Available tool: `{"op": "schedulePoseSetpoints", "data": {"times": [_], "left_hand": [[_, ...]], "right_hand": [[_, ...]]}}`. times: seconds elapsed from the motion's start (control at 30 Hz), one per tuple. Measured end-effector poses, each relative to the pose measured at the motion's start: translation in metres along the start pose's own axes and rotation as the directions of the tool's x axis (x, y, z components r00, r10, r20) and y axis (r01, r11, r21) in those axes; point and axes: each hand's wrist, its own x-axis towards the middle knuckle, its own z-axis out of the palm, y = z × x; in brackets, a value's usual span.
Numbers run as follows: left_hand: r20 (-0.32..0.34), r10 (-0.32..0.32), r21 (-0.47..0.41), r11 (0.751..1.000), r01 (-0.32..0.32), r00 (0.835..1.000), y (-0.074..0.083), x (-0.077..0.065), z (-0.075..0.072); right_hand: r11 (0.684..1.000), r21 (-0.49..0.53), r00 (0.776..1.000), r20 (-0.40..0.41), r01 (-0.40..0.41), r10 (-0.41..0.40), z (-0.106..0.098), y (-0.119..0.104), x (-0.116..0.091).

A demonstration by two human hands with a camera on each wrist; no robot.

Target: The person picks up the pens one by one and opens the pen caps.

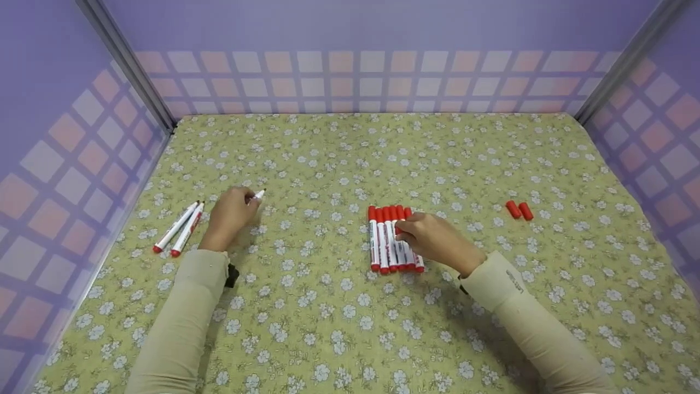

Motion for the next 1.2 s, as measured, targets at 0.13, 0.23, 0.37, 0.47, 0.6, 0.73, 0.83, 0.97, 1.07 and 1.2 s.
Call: {"op": "schedulePoseSetpoints", "data": {"times": [0.13, 0.23, 0.37, 0.47, 0.6, 0.73, 0.83, 0.97, 1.07, 1.2], "left_hand": [[0.005, -0.017, 0.013, 1.0, 0.016, 1.0, -0.012, -0.002, -0.007], [0.022, -0.046, 0.02, 0.999, 0.046, 0.999, -0.02, -0.004, -0.012], [0.025, -0.07, 0.049, 0.996, 0.068, 0.997, -0.029, -0.007, -0.017], [0.018, -0.089, 0.056, 0.995, 0.088, 0.996, -0.033, -0.009, -0.02], [-0.004, -0.109, 0.058, 0.992, 0.109, 0.994, -0.038, -0.012, -0.022], [-0.036, -0.103, 0.079, 0.991, 0.106, 0.994, -0.042, -0.014, -0.024], [-0.044, -0.114, 0.089, 0.989, 0.117, 0.993, -0.045, -0.014, -0.026], [-0.058, -0.118, 0.107, 0.987, 0.124, 0.991, -0.049, -0.014, -0.027], [-0.082, -0.112, 0.131, 0.984, 0.122, 0.99, -0.051, -0.015, -0.027], [-0.1, -0.129, 0.165, 0.976, 0.145, 0.987, -0.053, -0.016, -0.027]], "right_hand": [[1.0, -0.005, 1.0, 0.013, -0.008, 0.009, 0.001, 0.0, 0.0], [1.0, -0.012, 1.0, 0.019, -0.009, 0.009, 0.0, -0.001, 0.0], [1.0, -0.011, 1.0, 0.02, -0.003, 0.003, 0.001, 0.0, 0.0], [1.0, -0.002, 1.0, 0.029, -0.009, 0.009, 0.002, 0.0, 0.001], [1.0, 0.012, 0.999, 0.047, -0.024, 0.024, 0.002, 0.0, 0.001], [1.0, 0.015, 0.998, 0.048, -0.028, 0.027, 0.002, 0.0, 0.0], [1.0, 0.007, 0.999, 0.046, -0.025, 0.025, 0.002, 0.0, -0.001], [1.0, 0.003, 0.999, 0.046, -0.02, 0.02, 0.001, 0.0, -0.002], [1.0, 0.009, 0.999, 0.048, -0.023, 0.023, 0.001, 0.0, -0.003], [0.999, 0.017, 0.998, 0.053, -0.033, 0.032, 0.001, 0.001, -0.003]]}}
